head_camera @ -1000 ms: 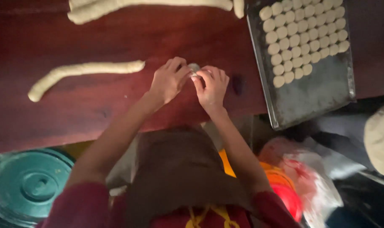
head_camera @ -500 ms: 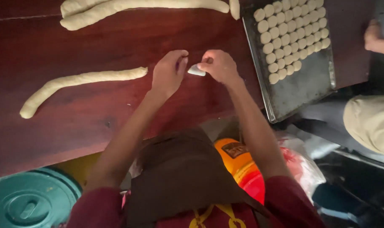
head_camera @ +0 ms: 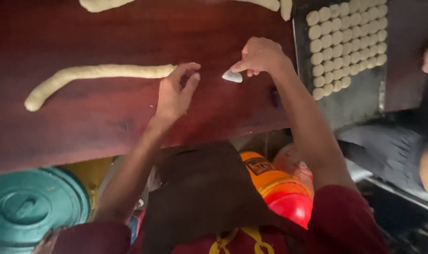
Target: Rolling dough into ropes and cutting them into uniform small pieces using a bench scraper.
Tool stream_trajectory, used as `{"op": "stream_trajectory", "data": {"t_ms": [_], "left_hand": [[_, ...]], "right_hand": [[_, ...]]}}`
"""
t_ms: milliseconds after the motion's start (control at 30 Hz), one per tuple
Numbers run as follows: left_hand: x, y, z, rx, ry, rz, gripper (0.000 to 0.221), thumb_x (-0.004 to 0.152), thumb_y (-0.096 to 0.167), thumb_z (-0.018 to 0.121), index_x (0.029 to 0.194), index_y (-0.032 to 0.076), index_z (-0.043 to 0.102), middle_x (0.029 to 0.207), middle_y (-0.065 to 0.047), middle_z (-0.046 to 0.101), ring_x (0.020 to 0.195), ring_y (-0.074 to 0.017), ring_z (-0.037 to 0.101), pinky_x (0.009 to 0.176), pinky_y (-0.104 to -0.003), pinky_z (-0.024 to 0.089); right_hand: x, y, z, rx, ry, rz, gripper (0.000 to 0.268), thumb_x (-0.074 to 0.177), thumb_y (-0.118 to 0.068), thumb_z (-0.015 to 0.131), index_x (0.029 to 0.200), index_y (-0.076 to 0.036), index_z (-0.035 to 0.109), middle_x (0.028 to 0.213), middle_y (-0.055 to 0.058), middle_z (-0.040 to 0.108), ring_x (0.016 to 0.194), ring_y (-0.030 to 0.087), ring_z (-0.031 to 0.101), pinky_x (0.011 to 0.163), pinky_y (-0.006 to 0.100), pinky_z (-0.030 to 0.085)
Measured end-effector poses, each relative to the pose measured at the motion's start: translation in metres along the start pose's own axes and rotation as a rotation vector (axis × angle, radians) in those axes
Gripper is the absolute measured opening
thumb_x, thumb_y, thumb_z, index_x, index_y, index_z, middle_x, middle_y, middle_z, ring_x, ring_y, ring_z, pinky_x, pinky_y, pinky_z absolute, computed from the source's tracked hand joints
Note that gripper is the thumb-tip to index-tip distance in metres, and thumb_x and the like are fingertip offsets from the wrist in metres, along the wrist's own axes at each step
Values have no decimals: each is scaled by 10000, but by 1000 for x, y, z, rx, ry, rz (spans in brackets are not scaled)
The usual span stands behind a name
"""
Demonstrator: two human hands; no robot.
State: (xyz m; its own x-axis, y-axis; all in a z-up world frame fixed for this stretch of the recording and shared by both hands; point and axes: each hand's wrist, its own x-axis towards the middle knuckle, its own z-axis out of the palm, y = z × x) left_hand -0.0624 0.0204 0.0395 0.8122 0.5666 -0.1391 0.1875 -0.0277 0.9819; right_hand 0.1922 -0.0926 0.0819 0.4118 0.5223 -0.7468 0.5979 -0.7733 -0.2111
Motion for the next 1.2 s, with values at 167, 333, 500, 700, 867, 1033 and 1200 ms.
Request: {"op": "stream_trajectory", "data": {"t_ms": [167,333,500,700,867,1033,1200], "left_hand": [[-20,14,31,-27,62,-74,264,1039,141,648,1281,43,683,952,-53,719,840,-86,646,722,-245,556],[-35,29,50,12,148,-47,279,1029,137,646,1279,20,684,927,-50,725,813,-82,652,700,-244,556],[-41,8,60,-63,115,62,256,1069,122,646,1284,-16,669,1070,-63,735,958,-87,666,830,-247,561],[-34,15,33,-66,24,-70,268,1036,131,629,1278,26,679,1009,-50,730,878,-87,663,775,-254,593],[-20,-3,7,-155,12,-75,260,1038,128,634,1269,24,690,1003,-45,724,867,-89,653,751,-254,567],[-8,-19,-6,-182,-49,-85,244,1038,125,663,1260,29,699,977,-37,720,839,-90,633,749,-246,557],[-3,-14,-1,-18,-9,104,226,1037,158,664,1239,62,699,1088,-83,767,918,-164,743,815,-309,589]], "right_hand": [[1,21,12,-216,165,-74,474,811,-543,820,642,-109,733,634,19,726,561,135,685,592,320,523],[-3,34,6,-108,218,-195,523,792,-637,799,625,-148,716,574,-5,701,530,132,677,570,315,518],[8,41,29,-321,266,-196,647,797,-706,791,614,-89,722,568,24,681,521,186,641,545,370,501],[-2,34,14,-139,170,-155,561,718,-655,829,632,-109,738,574,8,698,528,162,664,551,349,510],[5,20,20,-326,213,-71,558,715,-656,848,647,-115,732,578,27,671,549,204,653,554,389,506],[9,9,16,-393,184,-9,586,701,-687,852,668,-115,731,586,32,656,564,227,657,549,402,494],[18,7,19,-452,196,21,660,675,-730,851,693,-79,744,647,70,689,599,247,650,567,420,505]]}}
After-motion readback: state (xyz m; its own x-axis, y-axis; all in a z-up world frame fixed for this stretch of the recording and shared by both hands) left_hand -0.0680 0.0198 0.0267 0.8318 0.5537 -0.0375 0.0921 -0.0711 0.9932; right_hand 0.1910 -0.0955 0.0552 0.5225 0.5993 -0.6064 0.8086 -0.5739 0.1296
